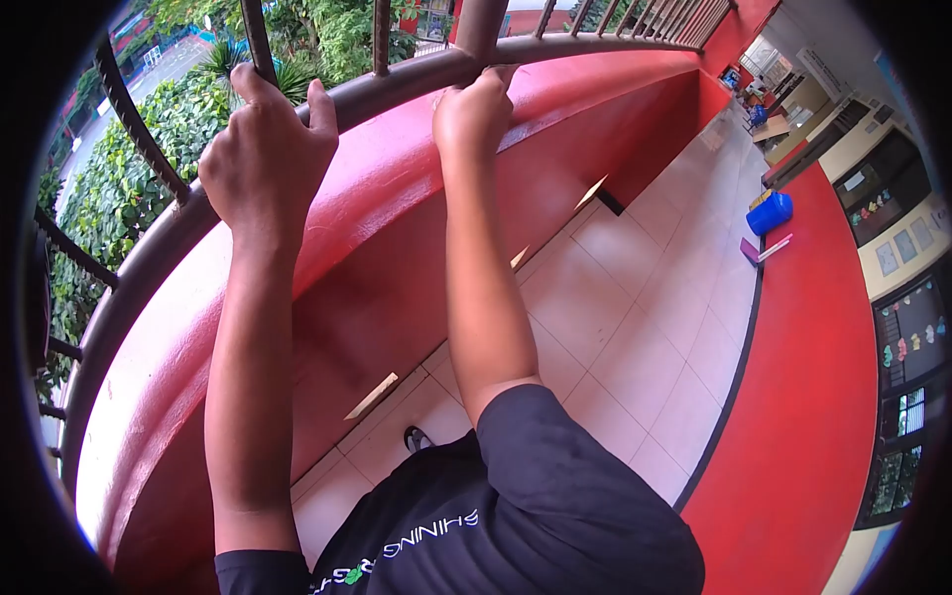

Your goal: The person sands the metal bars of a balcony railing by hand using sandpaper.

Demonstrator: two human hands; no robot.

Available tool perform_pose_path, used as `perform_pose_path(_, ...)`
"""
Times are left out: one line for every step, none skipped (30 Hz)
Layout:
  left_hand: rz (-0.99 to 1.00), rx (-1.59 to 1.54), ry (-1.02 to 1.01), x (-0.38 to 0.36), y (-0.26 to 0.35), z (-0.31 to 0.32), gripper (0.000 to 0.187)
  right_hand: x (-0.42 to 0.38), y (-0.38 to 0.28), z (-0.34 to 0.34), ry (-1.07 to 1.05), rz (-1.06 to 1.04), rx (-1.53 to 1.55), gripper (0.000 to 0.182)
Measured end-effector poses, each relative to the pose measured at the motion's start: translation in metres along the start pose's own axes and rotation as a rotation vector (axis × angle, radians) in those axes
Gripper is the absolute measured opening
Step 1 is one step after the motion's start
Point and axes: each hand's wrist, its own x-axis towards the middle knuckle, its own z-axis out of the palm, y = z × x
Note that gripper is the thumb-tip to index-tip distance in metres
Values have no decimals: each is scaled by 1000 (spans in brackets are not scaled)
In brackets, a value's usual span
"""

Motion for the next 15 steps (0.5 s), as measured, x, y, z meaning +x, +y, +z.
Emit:
perform_pose_path(-1, -2, 2, 0, 0, -2, 59, 3, 1, -1, -12, 25, 18, 37)
perform_pose_path(-19, -15, -49, 1, 1, -4, 59, -1, 2, 2, -8, 19, 20, 37)
perform_pose_path(-41, -27, -104, 1, 1, -5, 59, -14, -1, 3, 35, -41, 23, 32)
perform_pose_path(-46, -25, -103, 2, 1, -4, 59, -22, -2, 4, 76, -98, 26, 26)
perform_pose_path(-44, -26, -93, 2, 1, -4, 59, -16, -1, 5, 72, -99, 27, 26)
perform_pose_path(-36, -28, -88, 1, 1, -3, 59, -7, 3, 3, 29, -59, 15, 30)
perform_pose_path(-34, -27, -95, -1, 1, -3, 59, 0, 5, 1, -16, -18, 2, 34)
perform_pose_path(-30, -31, -90, -1, 0, -2, 60, 6, 7, -1, -34, 2, 20, 36)
perform_pose_path(-29, -36, -76, 1, 0, -2, 60, 1, 4, -2, -30, 2, 23, 36)
perform_pose_path(-27, -37, -70, 2, 1, -3, 60, -10, -1, -3, -10, -37, 11, 32)
perform_pose_path(-35, -39, -82, 1, 1, -3, 60, -15, -4, -3, 8, -77, 0, 29)
perform_pose_path(-46, -39, -96, 1, 1, -3, 60, -15, -4, -1, 35, -89, -25, 28)
perform_pose_path(-48, -35, -96, 2, 0, -2, 60, -4, 1, 1, 31, -90, -23, 28)
perform_pose_path(-33, -27, -75, 2, -1, -1, 59, 14, 9, 1, -19, -27, -32, 32)
perform_pose_path(-18, -21, -55, 0, -1, 0, 59, 21, 9, -4, -69, 36, -44, 38)
